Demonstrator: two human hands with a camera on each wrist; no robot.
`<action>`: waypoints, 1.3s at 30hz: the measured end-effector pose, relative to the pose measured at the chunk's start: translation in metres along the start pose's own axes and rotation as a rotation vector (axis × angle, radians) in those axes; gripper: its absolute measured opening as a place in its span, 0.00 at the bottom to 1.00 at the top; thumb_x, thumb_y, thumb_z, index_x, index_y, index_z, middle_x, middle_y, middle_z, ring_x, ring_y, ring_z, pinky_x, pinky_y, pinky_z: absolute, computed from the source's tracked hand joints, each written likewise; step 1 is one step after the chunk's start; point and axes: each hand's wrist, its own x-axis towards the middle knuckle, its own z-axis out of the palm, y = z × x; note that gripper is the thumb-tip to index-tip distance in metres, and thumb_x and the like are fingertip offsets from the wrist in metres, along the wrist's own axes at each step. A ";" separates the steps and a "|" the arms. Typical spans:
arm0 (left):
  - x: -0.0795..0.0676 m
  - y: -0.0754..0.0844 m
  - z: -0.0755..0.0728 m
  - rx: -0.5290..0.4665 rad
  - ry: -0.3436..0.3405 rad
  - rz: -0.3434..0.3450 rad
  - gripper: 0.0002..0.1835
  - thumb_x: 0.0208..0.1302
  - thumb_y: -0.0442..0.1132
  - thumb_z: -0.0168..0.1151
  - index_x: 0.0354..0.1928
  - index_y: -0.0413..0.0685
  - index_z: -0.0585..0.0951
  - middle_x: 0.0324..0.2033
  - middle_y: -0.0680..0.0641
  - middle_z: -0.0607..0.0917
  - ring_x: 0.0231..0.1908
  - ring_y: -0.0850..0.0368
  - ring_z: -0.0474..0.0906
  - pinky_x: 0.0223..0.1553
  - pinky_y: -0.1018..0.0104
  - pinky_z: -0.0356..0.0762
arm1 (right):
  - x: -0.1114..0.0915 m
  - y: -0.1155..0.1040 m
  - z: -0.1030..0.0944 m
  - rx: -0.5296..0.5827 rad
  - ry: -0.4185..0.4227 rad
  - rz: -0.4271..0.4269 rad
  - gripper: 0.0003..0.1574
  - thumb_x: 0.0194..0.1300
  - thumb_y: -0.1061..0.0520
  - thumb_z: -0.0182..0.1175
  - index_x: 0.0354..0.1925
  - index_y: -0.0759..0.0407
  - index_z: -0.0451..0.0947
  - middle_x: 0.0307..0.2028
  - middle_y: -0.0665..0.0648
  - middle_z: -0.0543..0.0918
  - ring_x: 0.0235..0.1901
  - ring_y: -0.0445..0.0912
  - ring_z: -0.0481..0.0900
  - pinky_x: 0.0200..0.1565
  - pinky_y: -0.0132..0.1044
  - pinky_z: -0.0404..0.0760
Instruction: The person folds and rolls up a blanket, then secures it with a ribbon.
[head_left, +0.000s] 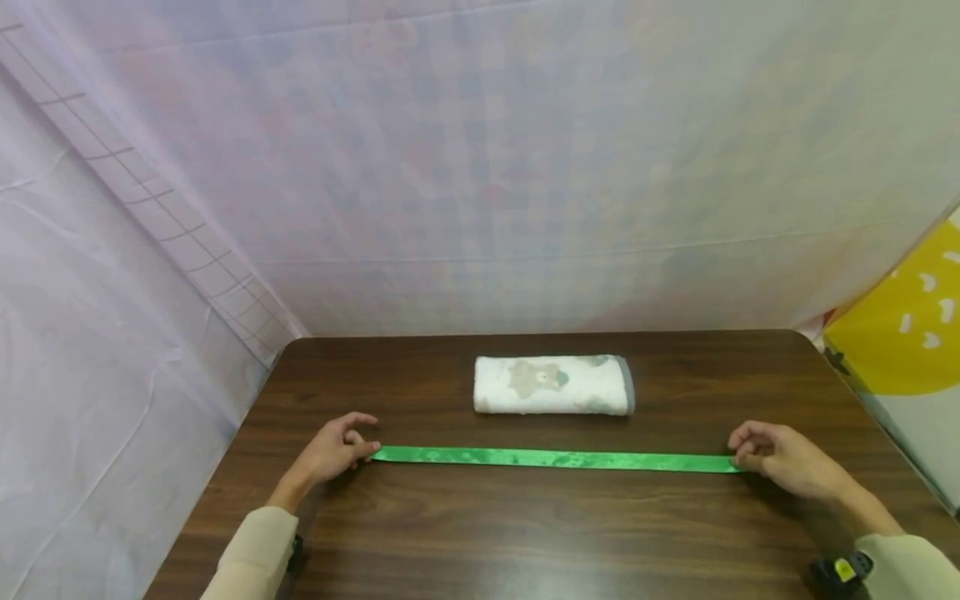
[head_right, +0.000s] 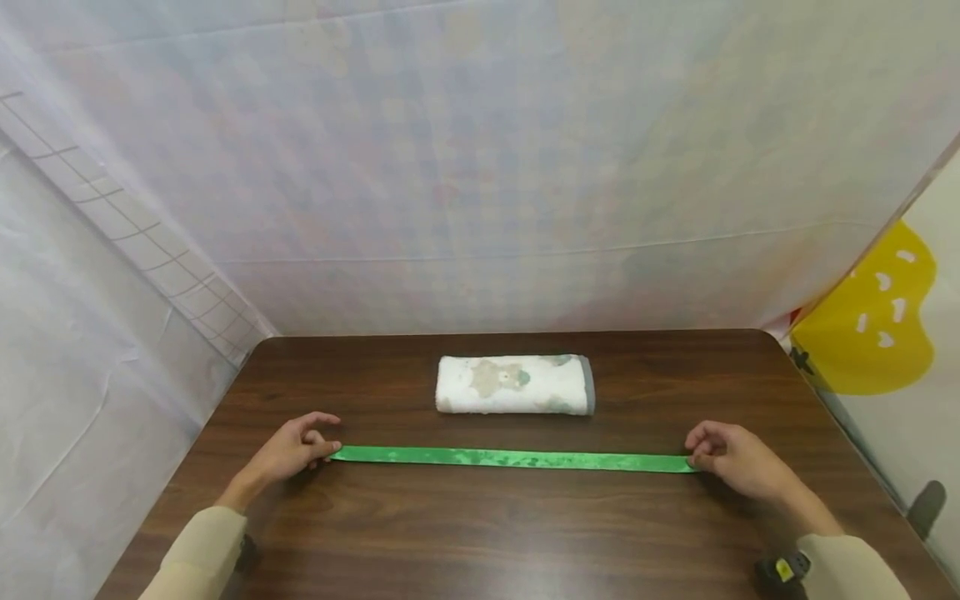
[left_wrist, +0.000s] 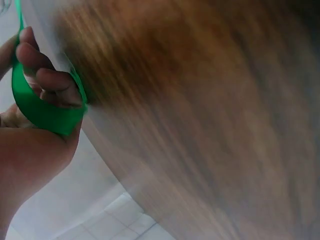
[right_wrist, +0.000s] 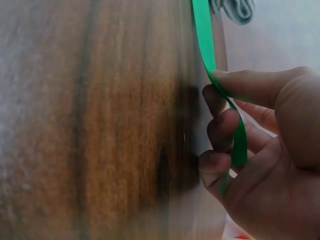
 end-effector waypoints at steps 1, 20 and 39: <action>0.000 0.000 0.001 0.010 0.013 -0.007 0.25 0.64 0.37 0.67 0.61 0.38 0.74 0.23 0.47 0.84 0.22 0.56 0.75 0.29 0.63 0.76 | 0.000 0.000 0.001 -0.005 0.009 -0.003 0.06 0.63 0.67 0.62 0.39 0.64 0.75 0.28 0.48 0.82 0.28 0.36 0.77 0.31 0.31 0.74; 0.001 -0.001 0.002 0.216 0.130 0.003 0.21 0.60 0.35 0.70 0.56 0.41 0.79 0.30 0.52 0.83 0.30 0.58 0.76 0.38 0.60 0.74 | -0.003 -0.005 0.003 -0.214 0.084 0.032 0.11 0.58 0.60 0.68 0.38 0.55 0.77 0.28 0.46 0.80 0.28 0.34 0.73 0.32 0.32 0.69; 0.033 0.079 0.059 0.481 0.184 0.333 0.29 0.66 0.41 0.65 0.68 0.43 0.71 0.68 0.36 0.69 0.69 0.38 0.62 0.65 0.34 0.60 | 0.041 -0.070 0.033 -0.286 0.218 -0.297 0.25 0.56 0.65 0.70 0.52 0.68 0.75 0.51 0.69 0.78 0.53 0.68 0.73 0.50 0.66 0.72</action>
